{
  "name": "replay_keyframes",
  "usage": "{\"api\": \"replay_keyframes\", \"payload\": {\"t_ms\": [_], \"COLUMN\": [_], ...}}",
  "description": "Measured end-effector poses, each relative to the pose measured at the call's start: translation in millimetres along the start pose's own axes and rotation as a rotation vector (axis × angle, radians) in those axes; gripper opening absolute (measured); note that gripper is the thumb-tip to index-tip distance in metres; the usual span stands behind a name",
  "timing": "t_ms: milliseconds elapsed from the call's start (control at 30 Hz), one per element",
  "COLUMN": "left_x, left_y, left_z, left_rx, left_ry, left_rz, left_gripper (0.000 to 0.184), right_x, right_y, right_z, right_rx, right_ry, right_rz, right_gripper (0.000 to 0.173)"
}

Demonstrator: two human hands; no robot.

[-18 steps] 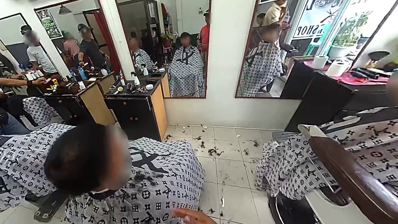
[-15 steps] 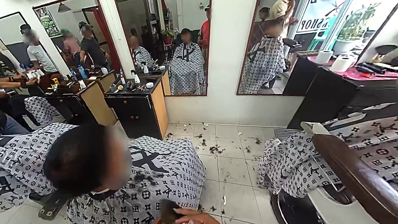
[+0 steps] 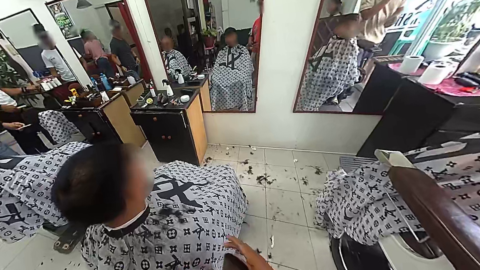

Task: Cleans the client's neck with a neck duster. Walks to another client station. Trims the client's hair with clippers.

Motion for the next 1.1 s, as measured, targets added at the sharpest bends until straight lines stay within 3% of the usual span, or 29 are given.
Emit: {"api": "replay_keyframes", "payload": {"t_ms": [67,133,200,267,367,433,500,533,600,667,700,800,867,967,1000,1033,1100], "left_x": [5,14,15,11,3,6,12,16,22,24,27,51,72,89,91,90,89], "left_y": [-2,10,17,13,-5,-12,1,10,23,30,32,36,43,50,47,43,34], "left_z": [-9,-12,-9,-8,-15,-3,34,59,119,179,203,250,263,248,242,235,223], "left_rx": [-0.063,-0.261,-0.555,-0.807,-0.951,-0.856,-0.644,-0.542,-0.411,-0.346,-0.351,-0.432,-0.556,-0.736,-0.764,-0.787,-0.848], "left_ry": [-0.104,-0.328,-0.466,-0.507,-0.389,-0.297,-0.310,-0.410,-0.766,-1.140,-1.248,-1.283,-1.254,-1.216,-1.233,-1.254,-1.301], "left_rz": [0.003,0.063,0.168,0.204,0.157,0.095,-0.106,-0.247,-0.423,-0.447,-0.431,-0.358,-0.350,-0.295,-0.259,-0.215,-0.105], "left_gripper": [0.052,0.049,0.042,0.033,0.047,0.060,0.067,0.065,0.051,0.037,0.040,0.091,0.106,0.091,0.086,0.083,0.078], "right_x": [-3,-7,-5,3,20,41,77,100,153,210,235,287,317,348,357,365,378], "right_y": [4,25,32,30,24,26,38,47,75,113,135,192,206,183,180,177,177], "right_z": [-3,-4,-7,-13,-24,-28,-20,-4,39,82,99,108,84,46,42,44,55], "right_rx": [0.031,-0.103,-0.166,-0.233,-0.260,-0.223,0.021,0.224,0.560,0.705,0.754,0.824,0.727,0.016,-0.165,-0.156,0.316], "right_ry": [-0.002,0.043,0.079,0.137,0.056,-0.091,-0.124,-0.130,-0.254,-0.406,-0.411,-0.197,0.003,0.457,0.536,0.544,0.459], "right_rz": [0.128,0.378,0.639,0.778,0.838,0.849,0.739,0.637,0.456,0.476,0.543,0.672,0.727,0.807,0.805,0.792,0.733], "right_gripper": [0.056,0.057,0.036,0.035,0.052,0.046,0.042,0.039,0.037,0.041,0.040,0.031,0.029,0.036,0.039,0.038,0.030]}}
Point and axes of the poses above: each hand's wrist, its own x-axis towards the middle knuckle, its own z-axis out of the back of the hand, y = z × x, the point moved 2 cm from there along x, towards the middle knuckle, and after that the axes turned 1 degree about -y, right-handed, at the moved point
